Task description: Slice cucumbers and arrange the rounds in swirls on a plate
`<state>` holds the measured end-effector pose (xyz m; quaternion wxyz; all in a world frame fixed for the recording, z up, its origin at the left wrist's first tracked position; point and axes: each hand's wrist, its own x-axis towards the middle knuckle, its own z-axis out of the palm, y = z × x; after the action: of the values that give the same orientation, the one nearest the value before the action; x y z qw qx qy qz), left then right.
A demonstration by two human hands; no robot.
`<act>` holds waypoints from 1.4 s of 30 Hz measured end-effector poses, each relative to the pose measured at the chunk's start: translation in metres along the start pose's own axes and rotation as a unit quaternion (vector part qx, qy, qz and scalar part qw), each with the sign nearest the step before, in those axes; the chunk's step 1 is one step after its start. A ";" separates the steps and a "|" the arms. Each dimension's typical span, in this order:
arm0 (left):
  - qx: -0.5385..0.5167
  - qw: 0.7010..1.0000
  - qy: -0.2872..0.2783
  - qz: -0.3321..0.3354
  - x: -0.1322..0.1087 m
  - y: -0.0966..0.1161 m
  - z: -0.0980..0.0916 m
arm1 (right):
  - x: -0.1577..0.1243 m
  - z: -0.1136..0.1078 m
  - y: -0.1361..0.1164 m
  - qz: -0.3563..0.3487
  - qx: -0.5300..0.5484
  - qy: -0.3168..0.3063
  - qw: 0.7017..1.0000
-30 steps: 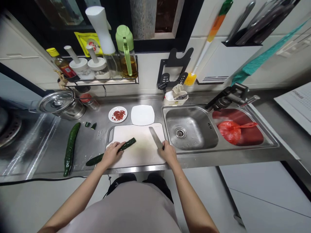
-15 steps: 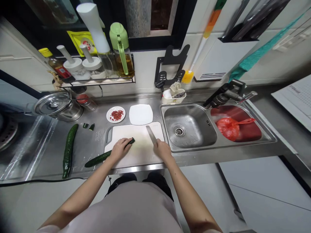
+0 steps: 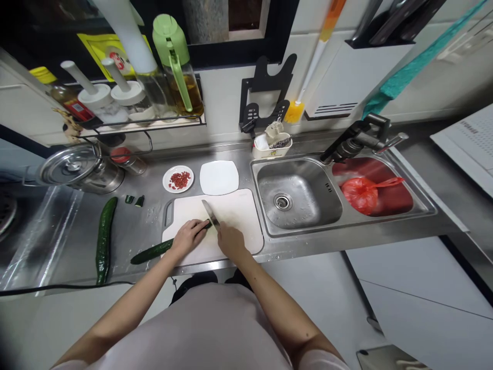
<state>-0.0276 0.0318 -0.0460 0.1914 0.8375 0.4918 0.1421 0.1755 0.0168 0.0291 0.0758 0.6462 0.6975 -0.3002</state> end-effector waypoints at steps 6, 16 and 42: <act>0.004 1.000 0.007 0.002 0.000 -0.001 0.002 | 0.001 0.001 -0.002 -0.001 0.000 0.001 1.000; 0.015 1.000 0.009 0.000 -0.001 0.001 0.003 | 0.003 0.001 -0.003 -0.009 -0.022 -0.011 1.000; 0.021 0.999 0.041 0.024 -0.001 0.000 0.003 | -0.009 -0.007 -0.009 -0.009 -0.060 -0.048 0.997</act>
<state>-0.0267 0.0300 -0.0488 0.1499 0.8461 0.4822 0.1706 0.1703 0.0129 0.0426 0.1452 0.6189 0.7155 -0.2896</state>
